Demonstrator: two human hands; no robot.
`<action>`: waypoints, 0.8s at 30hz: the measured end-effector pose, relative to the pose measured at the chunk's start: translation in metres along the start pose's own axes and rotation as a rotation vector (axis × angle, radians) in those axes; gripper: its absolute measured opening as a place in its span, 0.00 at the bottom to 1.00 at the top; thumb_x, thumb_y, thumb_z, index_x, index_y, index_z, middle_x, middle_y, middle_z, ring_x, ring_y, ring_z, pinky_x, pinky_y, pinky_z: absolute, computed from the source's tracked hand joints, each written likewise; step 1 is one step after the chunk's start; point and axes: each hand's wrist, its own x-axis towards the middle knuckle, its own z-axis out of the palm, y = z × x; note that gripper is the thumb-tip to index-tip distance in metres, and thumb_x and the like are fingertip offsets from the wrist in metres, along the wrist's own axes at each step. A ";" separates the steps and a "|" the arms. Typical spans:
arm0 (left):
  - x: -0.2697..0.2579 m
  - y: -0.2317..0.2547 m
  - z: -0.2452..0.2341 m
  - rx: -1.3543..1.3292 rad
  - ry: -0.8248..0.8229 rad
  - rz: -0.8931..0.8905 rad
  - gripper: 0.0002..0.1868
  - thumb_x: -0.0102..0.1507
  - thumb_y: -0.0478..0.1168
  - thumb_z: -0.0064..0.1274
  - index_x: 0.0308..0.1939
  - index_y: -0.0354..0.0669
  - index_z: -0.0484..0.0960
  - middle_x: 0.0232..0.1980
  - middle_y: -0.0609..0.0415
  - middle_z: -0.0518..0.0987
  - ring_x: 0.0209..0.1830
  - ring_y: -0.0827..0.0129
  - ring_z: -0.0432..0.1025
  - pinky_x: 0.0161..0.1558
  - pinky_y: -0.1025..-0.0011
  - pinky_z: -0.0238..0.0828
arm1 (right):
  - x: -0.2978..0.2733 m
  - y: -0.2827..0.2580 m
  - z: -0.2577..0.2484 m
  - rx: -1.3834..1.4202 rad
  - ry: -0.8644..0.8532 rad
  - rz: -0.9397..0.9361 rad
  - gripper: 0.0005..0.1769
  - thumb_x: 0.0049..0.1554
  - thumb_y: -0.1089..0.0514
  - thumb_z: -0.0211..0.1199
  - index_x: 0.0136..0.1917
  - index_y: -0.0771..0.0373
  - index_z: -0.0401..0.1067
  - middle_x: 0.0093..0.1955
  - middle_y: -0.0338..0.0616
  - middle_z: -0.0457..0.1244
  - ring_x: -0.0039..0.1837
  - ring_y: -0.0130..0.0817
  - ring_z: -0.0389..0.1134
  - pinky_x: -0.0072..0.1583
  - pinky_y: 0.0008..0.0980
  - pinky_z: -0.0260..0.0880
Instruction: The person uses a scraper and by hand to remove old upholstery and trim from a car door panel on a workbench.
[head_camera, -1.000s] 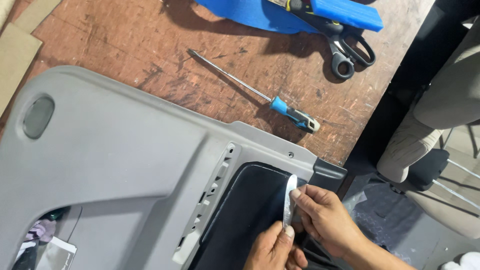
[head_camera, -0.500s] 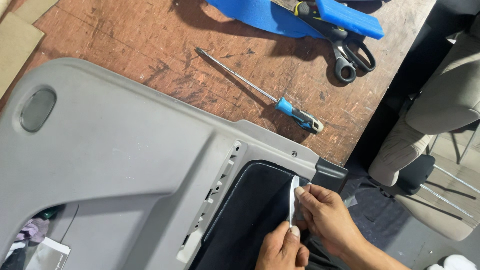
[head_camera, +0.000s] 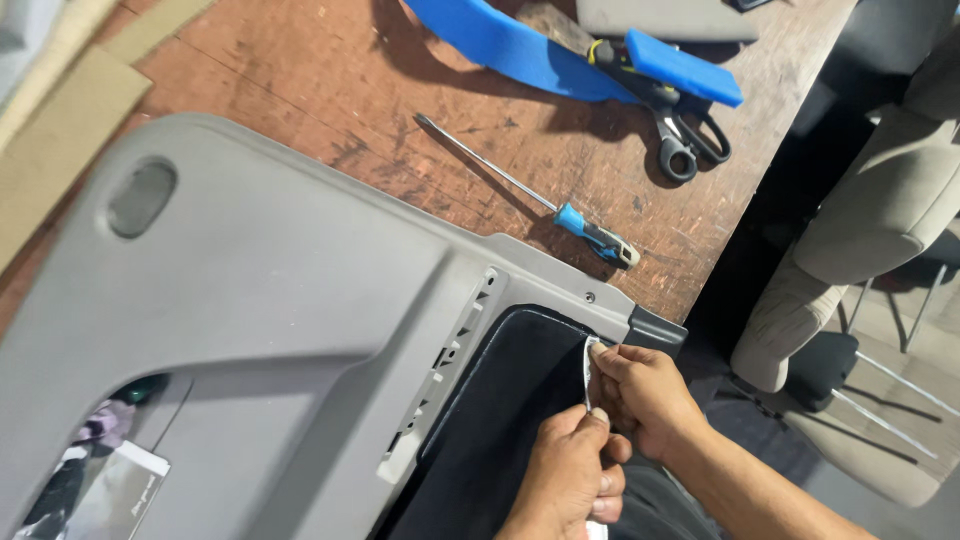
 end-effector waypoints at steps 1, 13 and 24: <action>0.001 -0.005 0.002 0.002 0.009 0.023 0.11 0.73 0.43 0.38 0.40 0.42 0.69 0.28 0.57 0.71 0.13 0.80 0.55 0.14 0.77 0.47 | -0.003 -0.001 0.000 -0.040 0.009 -0.022 0.16 0.62 0.53 0.60 0.39 0.67 0.68 0.27 0.41 0.56 0.26 0.28 0.51 0.28 0.29 0.51; -0.039 -0.073 -0.035 0.972 0.006 0.544 0.19 0.72 0.50 0.48 0.56 0.38 0.77 0.38 0.37 0.82 0.44 0.50 0.81 0.50 0.55 0.75 | -0.081 0.003 0.010 -0.177 -0.170 0.032 0.20 0.65 0.46 0.53 0.43 0.66 0.66 0.29 0.43 0.57 0.28 0.30 0.54 0.31 0.30 0.57; -0.161 0.029 -0.203 1.240 0.875 0.699 0.41 0.62 0.58 0.55 0.74 0.45 0.64 0.67 0.44 0.69 0.70 0.51 0.61 0.66 0.51 0.57 | -0.093 0.060 0.104 -1.103 -0.508 -0.115 0.18 0.66 0.50 0.48 0.46 0.66 0.70 0.27 0.41 0.63 0.24 0.29 0.65 0.28 0.29 0.65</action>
